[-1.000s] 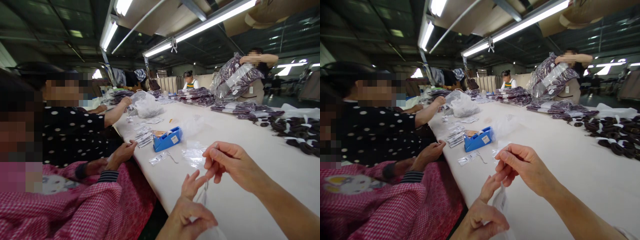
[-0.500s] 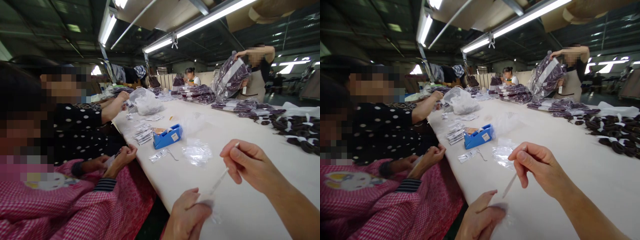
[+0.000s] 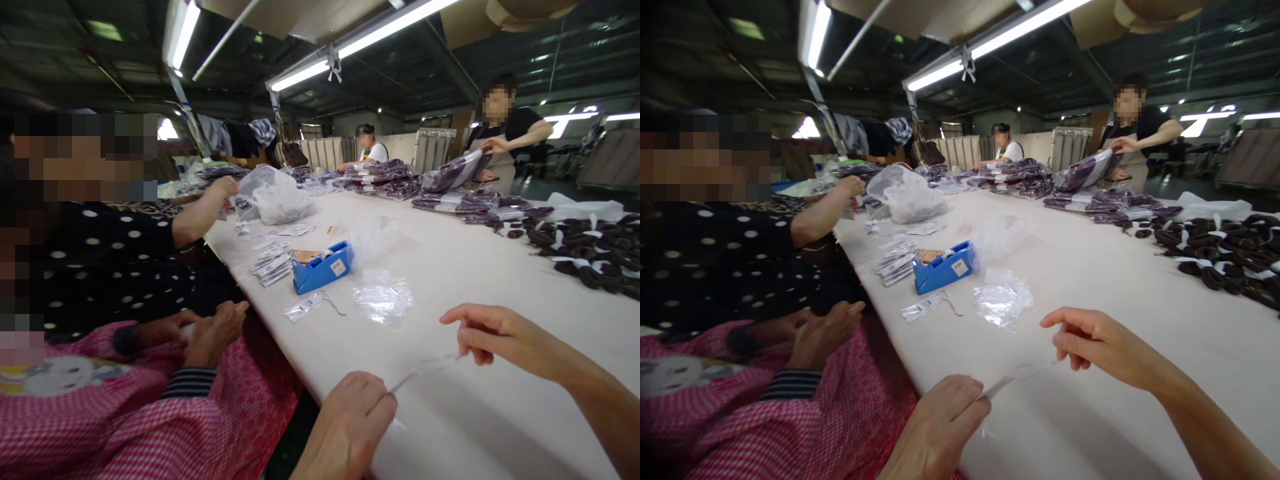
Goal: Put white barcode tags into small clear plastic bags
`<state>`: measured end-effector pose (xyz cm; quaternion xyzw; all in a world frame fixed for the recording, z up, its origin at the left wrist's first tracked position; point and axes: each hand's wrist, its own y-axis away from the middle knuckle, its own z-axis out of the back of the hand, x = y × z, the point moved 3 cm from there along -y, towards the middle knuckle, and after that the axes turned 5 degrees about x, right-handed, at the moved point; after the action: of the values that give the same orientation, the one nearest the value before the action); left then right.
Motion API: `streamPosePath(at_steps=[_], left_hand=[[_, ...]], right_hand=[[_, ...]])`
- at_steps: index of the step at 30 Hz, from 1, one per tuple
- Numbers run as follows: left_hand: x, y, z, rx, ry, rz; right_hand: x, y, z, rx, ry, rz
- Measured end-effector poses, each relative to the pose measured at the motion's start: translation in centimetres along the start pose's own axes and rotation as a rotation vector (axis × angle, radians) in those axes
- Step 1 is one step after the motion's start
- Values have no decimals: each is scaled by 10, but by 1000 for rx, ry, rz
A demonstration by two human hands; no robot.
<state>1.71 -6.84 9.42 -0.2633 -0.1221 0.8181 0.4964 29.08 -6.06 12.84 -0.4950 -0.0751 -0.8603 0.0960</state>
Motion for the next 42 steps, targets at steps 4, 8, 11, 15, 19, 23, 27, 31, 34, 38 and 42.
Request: streamPosePath(at_steps=[4,8,11,15,19,23,27,31,34,38,42], left_hand=[[3,-10,-19,358,-249,-59],[6,-21,-28,357,-273,-116],[12,-27,-31,359,-260,-117],[23,-24,-30,353,-69,18],[33,1,-26,19,571,468],[35,31,-40,-420,1125,858],[26,30,-62,-414,1206,866],[20,19,-67,-316,990,764],[20,19,-64,-290,848,783],[22,24,-64,-246,780,816],[23,30,-71,-210,744,822]], right_hand=[[-23,4,0,-306,470,-15],[-12,3,-39,-13,265,115],[-12,-5,-68,119,218,183],[-38,-17,-96,73,268,213],[-57,-20,-107,-1,244,221],[-57,-19,-107,-42,265,230],[-56,-20,-106,-10,301,235],[-56,-18,-105,14,331,257],[-54,-14,-106,41,500,243],[-50,-12,-111,25,657,262],[-52,-13,-117,15,691,286]])
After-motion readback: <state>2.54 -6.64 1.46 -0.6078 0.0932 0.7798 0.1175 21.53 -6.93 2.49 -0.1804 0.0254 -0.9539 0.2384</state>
